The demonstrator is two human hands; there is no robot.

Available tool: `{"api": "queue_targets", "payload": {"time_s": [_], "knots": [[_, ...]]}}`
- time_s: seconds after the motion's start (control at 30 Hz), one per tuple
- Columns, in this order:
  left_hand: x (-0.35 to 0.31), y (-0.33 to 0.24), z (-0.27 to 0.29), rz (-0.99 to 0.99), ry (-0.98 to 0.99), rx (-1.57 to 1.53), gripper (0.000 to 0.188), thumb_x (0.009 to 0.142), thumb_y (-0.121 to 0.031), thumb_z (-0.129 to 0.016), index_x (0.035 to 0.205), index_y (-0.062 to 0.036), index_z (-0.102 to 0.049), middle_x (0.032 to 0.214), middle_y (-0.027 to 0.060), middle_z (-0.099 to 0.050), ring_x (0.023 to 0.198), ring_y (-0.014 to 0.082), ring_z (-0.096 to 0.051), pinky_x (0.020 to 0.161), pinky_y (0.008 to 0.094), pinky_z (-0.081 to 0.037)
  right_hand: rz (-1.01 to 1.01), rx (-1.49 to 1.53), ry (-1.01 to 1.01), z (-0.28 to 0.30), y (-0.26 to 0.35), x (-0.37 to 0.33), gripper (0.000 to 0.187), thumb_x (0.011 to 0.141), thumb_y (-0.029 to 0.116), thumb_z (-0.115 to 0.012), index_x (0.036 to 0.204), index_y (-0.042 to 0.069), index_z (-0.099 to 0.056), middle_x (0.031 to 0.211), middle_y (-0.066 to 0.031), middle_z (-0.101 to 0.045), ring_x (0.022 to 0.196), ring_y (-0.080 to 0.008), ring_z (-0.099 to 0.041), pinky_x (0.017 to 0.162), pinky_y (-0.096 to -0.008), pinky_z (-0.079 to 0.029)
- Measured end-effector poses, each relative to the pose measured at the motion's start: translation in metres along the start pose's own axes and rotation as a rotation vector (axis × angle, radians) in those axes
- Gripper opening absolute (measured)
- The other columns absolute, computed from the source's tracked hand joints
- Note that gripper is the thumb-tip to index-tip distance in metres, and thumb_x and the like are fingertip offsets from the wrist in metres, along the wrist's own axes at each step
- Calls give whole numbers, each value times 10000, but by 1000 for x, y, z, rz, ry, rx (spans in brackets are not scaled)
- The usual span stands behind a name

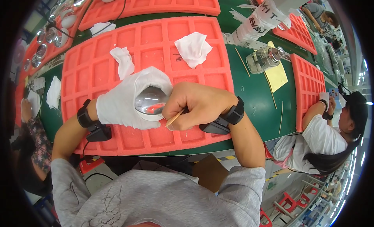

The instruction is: The person wipes a spherical object with a cloth and uses a wooden stick to clean around its seams before placing it on a red tray. They then repeat this process with several other spheres, cleaning the edges and seams of each one.

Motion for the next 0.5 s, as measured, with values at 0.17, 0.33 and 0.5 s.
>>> {"api": "queue_targets", "payload": {"time_s": [0.17,0.33,0.5], "knots": [[1,0,0,-5,10,26,574,685,-81,-870,1199,-69,-614,1222,83,-557,1119,227,-606,987,355,-500,3,25,4,-1,-2,-3,396,869,-18,-644,570,14,-386,504,-16,-369,440,-136,-328,446,-337,-260],[7,1,-1,-55,3,68,564,680,-84,-872,1186,-71,-623,1190,94,-573,1109,240,-610,976,357,-504,-21,10,-1,2,0,-10,401,875,0,-653,569,20,-395,502,-18,-380,433,-140,-350,442,-340,-264],[-7,5,3,-181,-156,171,512,701,-115,-853,1157,-62,-627,1092,122,-616,1055,283,-624,913,386,-526,-1,-240,-156,6,4,3,401,895,111,-693,577,49,-456,504,-21,-429,431,-180,-406,441,-361,-311]]}}
Point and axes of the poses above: each hand's wrist, its own x-axis towards the middle knuckle, its own z-axis out of the back of the hand, y = z × x, the point moved 3 cm from there along x, towards the middle knuckle
